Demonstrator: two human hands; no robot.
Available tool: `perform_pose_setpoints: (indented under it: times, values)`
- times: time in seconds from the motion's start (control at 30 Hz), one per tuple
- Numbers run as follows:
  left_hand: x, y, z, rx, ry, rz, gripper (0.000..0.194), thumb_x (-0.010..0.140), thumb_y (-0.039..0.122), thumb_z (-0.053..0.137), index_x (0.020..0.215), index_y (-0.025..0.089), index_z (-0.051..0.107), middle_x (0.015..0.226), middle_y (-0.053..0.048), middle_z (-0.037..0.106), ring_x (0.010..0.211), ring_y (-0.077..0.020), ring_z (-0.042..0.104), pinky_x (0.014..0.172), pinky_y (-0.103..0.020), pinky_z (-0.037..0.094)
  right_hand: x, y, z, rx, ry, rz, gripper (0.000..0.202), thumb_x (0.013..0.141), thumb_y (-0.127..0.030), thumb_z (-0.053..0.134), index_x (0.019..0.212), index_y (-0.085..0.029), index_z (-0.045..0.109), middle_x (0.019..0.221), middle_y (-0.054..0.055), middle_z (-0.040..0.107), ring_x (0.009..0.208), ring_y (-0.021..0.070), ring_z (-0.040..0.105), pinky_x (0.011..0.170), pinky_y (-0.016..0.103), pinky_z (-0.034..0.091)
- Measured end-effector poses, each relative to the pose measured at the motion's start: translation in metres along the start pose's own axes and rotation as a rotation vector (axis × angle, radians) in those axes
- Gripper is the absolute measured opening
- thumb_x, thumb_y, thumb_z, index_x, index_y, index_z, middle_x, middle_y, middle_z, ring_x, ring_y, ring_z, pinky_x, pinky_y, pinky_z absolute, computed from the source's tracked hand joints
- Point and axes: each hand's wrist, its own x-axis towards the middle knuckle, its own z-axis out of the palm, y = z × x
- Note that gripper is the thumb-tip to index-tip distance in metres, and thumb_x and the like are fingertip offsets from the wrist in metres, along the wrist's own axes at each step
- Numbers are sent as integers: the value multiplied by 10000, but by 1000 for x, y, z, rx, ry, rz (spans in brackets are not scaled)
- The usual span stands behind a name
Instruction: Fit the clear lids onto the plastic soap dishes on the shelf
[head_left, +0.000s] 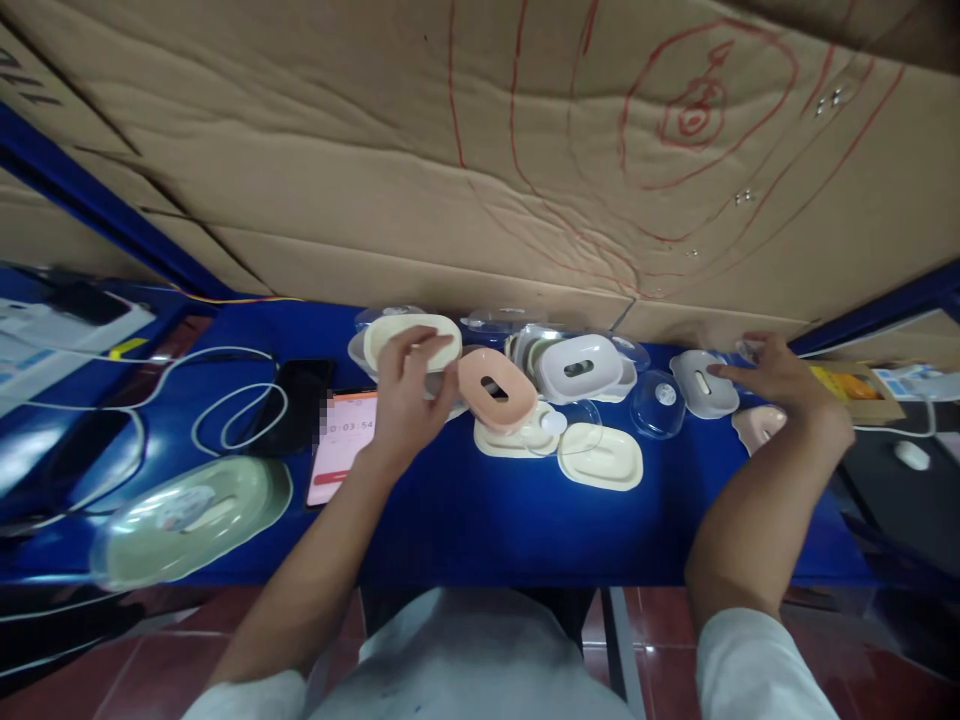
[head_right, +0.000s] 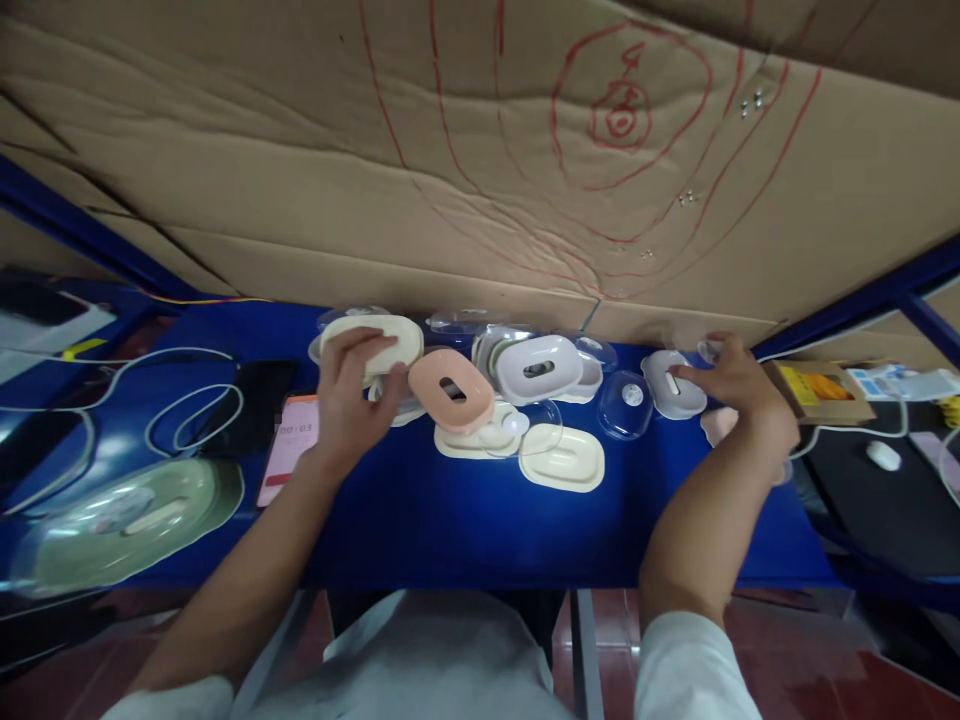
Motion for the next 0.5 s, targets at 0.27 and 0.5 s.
perform_pose_setpoints:
  times: [0.27,0.5]
  values:
    - [-11,25,10,-51,-194,87,297,1009,259,619,1296,266,693,1322,-126,711,1241,-302,671,1056,-475,516,-35,-136,6,321,-164,-610,786,934,-503,762,1625,-262,473,1672,137,491,1553,314,466,1268,497,396]
    - [-10,18,11,-51,-253,95,216,1002,218,588,1151,260,738,1264,-117,746,1144,-284,714,948,-444,530,-4,-134,33,245,-115,-615,587,1046,-525,596,1567,-256,574,1694,124,472,1590,283,421,1298,480,342]
